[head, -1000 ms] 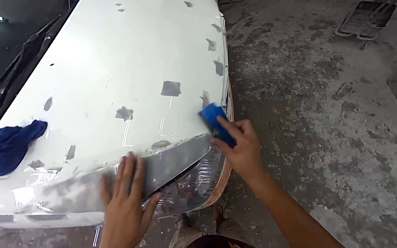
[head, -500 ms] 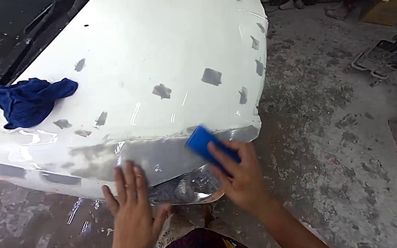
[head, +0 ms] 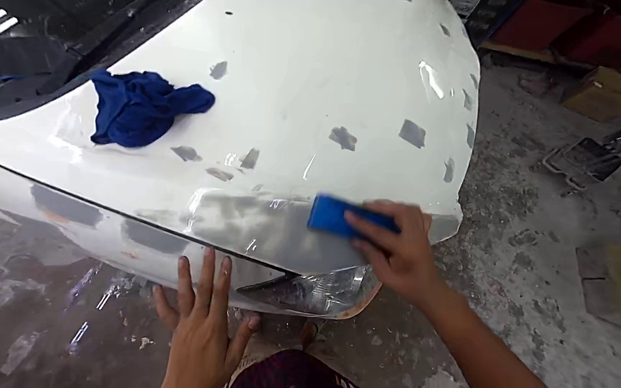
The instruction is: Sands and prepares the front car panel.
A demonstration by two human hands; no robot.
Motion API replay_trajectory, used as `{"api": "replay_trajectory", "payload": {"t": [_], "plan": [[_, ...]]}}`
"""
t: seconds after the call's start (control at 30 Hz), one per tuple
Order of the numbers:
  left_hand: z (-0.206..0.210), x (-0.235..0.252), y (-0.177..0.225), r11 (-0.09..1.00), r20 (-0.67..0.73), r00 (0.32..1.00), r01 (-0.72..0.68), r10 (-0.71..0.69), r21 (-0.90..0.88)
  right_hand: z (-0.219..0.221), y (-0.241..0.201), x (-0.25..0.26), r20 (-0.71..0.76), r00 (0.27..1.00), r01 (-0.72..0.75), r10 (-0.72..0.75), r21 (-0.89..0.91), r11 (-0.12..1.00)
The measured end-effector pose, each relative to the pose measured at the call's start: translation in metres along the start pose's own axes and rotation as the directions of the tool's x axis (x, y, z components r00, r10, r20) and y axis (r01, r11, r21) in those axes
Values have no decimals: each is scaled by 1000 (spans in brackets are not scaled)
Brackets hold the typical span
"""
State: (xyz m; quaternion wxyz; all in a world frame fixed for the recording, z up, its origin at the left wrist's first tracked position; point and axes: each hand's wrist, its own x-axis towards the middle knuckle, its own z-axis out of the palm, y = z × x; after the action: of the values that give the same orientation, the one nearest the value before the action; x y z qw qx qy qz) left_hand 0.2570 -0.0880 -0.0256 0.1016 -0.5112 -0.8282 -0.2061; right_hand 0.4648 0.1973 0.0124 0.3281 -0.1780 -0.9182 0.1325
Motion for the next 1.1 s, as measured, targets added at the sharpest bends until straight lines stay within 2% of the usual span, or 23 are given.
{"api": "replay_trajectory", "payload": {"t": [0.07, 0.1, 0.2, 0.27, 0.37, 0.43, 0.53, 0.6, 0.73, 0.8, 0.9, 0.97, 1.03, 1.1], "plan": [[-5, -1, -12, 999, -27, 999, 34, -34, -26, 9, -16, 17, -46, 995, -85, 85, -12, 996], [-9, -1, -17, 998, -29, 998, 51, -52, -33, 11, -27, 12, -28, 997, -74, 74, -19, 997], [-20, -5, -36, 993, -32, 994, 104, -107, -61, 17, -51, -23, 95, 988, 121, -118, -35, 992], [-17, -11, -45, 985, -43, 986, 155, -159, -79, 21, -47, -7, 106, 981, 170, -165, -40, 985], [-9, -21, -53, 976, -60, 980, 179, -187, -124, 38, -47, 48, 0, 999, 40, -40, -34, 999], [-12, -25, -57, 970, -57, 978, 191, -201, -149, 45, -64, 60, -12, 1000, -28, 27, -63, 998], [-19, -26, -73, 958, -71, 967, 228, -243, -174, 50, -85, 26, 55, 994, 95, -91, -83, 992], [-16, -28, -83, 944, -100, 953, 264, -287, -198, 56, -85, 33, 77, 982, 177, -171, -86, 980], [-12, -33, -90, 928, -123, 941, 279, -316, -247, 81, -103, 100, 23, 995, 95, -94, -52, 994], [-18, -33, -94, 928, -113, 946, 265, -302, -263, 87, -124, 98, 52, 995, 87, -84, -65, 994], [-20, -33, -108, 916, -130, 938, 274, -322, -292, 95, -139, 79, 87, 979, 192, -185, -94, 977], [-16, -36, -114, 904, -138, 928, 290, -345, -314, 104, -141, 99, 64, 977, 208, -202, -96, 973], [-16, -42, -117, 896, -148, 924, 286, -351, -341, 117, -151, 120, 45, 987, 155, -152, -67, 986], [-22, -45, -123, 894, -147, 926, 278, -346, -351, 123, -165, 121, 59, 988, 143, -140, -63, 988]]}}
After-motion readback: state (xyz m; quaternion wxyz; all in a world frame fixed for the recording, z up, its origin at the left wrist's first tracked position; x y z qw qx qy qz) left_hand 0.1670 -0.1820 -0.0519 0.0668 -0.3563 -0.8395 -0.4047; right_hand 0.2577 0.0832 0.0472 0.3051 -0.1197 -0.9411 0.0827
